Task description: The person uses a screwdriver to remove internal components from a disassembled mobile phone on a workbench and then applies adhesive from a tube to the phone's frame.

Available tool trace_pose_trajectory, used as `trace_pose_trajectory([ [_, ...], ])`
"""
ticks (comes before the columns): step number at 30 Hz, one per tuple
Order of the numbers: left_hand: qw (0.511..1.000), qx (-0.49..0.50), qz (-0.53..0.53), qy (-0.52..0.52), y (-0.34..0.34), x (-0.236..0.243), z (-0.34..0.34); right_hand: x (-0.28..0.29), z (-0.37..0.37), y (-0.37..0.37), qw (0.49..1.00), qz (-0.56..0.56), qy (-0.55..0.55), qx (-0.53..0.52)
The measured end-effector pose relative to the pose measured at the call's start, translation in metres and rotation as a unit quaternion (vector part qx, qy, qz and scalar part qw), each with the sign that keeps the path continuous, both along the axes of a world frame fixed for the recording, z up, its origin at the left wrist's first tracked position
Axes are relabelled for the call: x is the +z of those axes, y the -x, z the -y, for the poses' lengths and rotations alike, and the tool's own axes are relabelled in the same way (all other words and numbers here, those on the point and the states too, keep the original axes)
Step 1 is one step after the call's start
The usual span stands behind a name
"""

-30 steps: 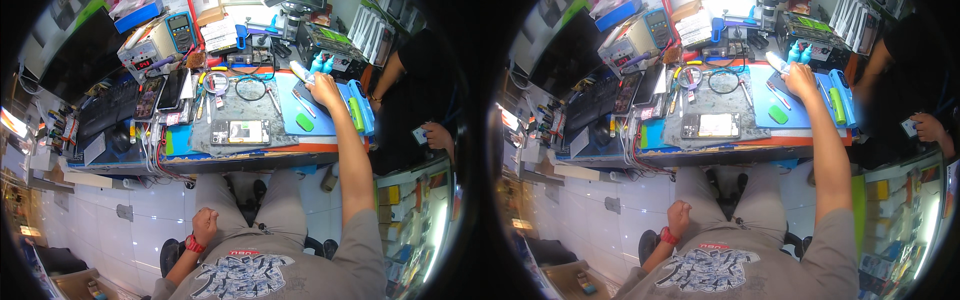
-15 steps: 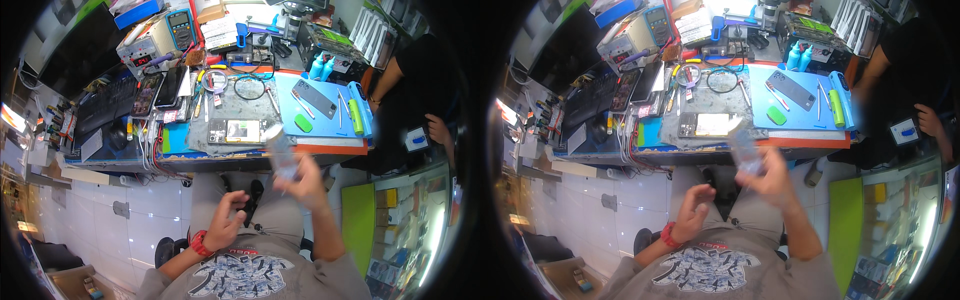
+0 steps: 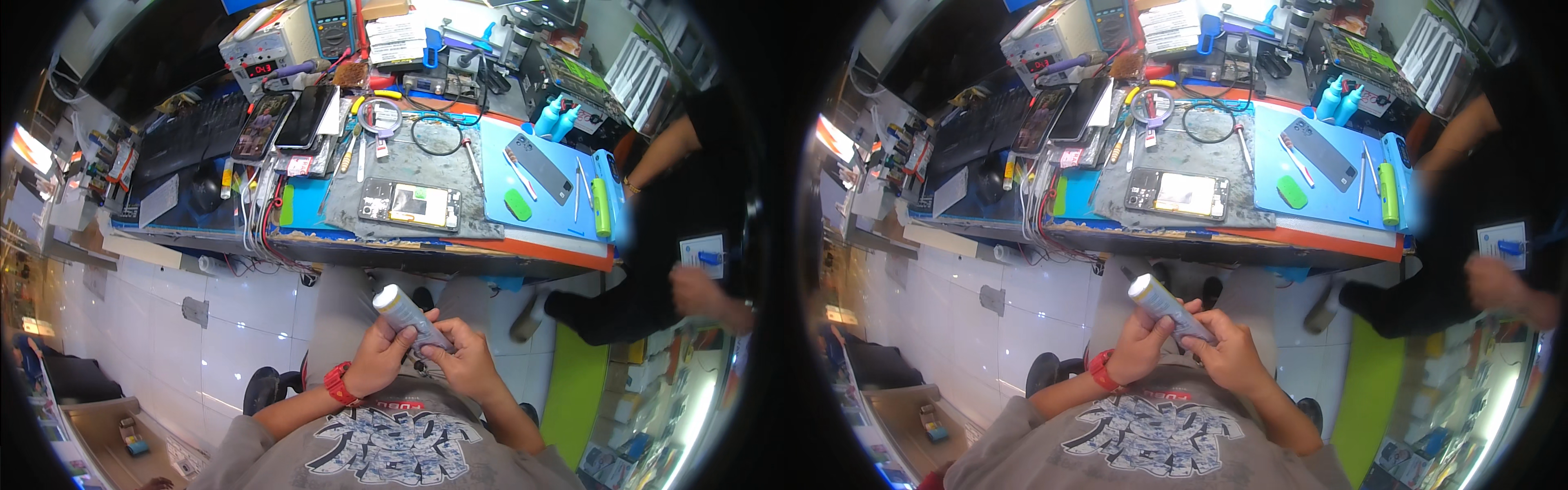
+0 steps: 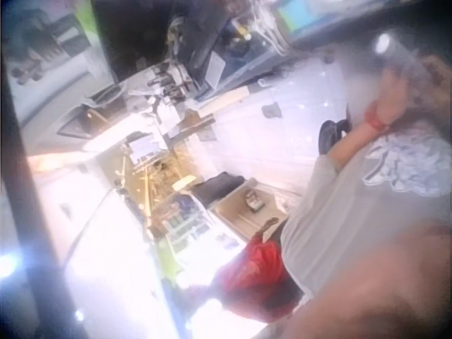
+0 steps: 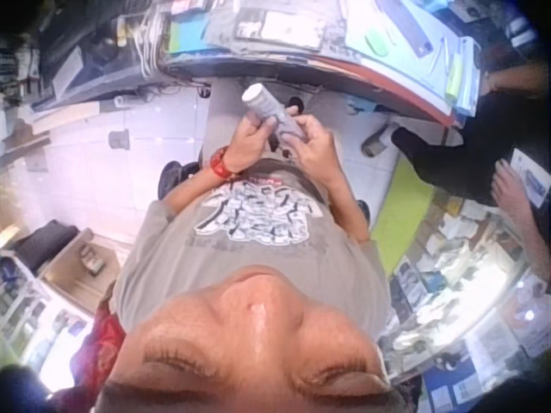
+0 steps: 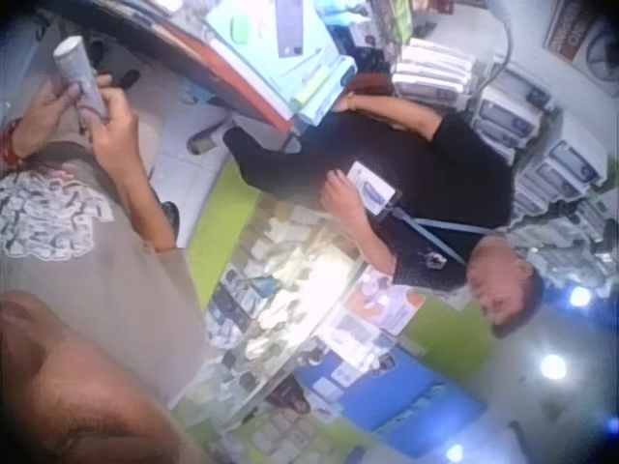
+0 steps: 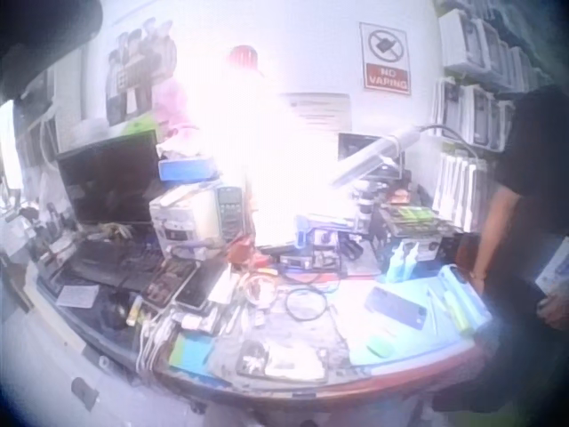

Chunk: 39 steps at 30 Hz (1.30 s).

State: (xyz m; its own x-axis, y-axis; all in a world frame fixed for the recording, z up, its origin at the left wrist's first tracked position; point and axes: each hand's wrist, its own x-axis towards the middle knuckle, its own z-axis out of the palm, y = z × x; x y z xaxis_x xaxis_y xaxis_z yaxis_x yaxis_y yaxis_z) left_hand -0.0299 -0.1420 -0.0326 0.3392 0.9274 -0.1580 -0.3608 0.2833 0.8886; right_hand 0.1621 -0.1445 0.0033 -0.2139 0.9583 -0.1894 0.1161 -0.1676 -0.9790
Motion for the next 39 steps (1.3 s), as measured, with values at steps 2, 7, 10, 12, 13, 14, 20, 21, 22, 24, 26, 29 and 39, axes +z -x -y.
trace_pose_trajectory([
  [2,1.000,-0.003,0.022,-0.016,-0.001,0.002,0.000,0.000,0.000,-0.002,0.998,0.051,-0.042,0.014],
  [7,0.997,0.005,-0.019,-0.074,0.013,0.002,-0.005,0.001,-0.010,-0.015,0.996,0.049,-0.059,0.051],
  [10,0.997,0.037,-0.022,-0.069,0.025,0.003,-0.008,-0.013,-0.005,-0.024,0.989,0.055,-0.139,-0.009],
  [12,0.998,0.046,-0.002,-0.033,0.026,0.010,-0.011,-0.024,0.000,-0.017,0.989,-0.104,-0.079,-0.067],
  [13,0.993,0.092,0.065,0.023,0.019,0.015,-0.011,-0.027,0.001,-0.012,0.957,-0.259,-0.013,-0.130],
  [14,0.979,0.137,0.130,0.078,0.014,0.018,-0.011,-0.018,0.002,0.002,0.946,-0.303,-0.006,-0.116],
  [20,0.983,0.107,0.143,0.049,0.010,0.008,0.000,-0.021,0.008,0.022,0.952,-0.273,-0.046,-0.133],
  [21,0.982,0.116,0.140,0.048,0.013,0.008,0.001,-0.019,0.005,0.018,0.956,-0.245,-0.073,-0.144],
  [22,0.982,0.117,0.140,0.044,0.018,0.005,-0.001,-0.016,0.002,0.012,0.958,-0.237,-0.064,-0.150],
  [24,0.985,0.102,0.129,0.045,0.036,-0.006,0.001,-0.009,-0.010,-0.001,0.970,-0.211,-0.065,-0.105],
  [26,0.993,0.091,0.077,0.023,0.042,-0.008,0.003,-0.007,-0.013,-0.002,0.980,-0.162,-0.085,-0.074],
  [29,0.997,0.078,0.005,-0.017,0.045,-0.011,0.006,-0.011,-0.007,0.016,0.969,-0.226,-0.076,-0.064],
  [39,0.965,0.090,-0.183,-0.164,0.063,-0.056,0.010,0.002,-0.025,0.037,0.984,-0.083,-0.091,-0.128],
])
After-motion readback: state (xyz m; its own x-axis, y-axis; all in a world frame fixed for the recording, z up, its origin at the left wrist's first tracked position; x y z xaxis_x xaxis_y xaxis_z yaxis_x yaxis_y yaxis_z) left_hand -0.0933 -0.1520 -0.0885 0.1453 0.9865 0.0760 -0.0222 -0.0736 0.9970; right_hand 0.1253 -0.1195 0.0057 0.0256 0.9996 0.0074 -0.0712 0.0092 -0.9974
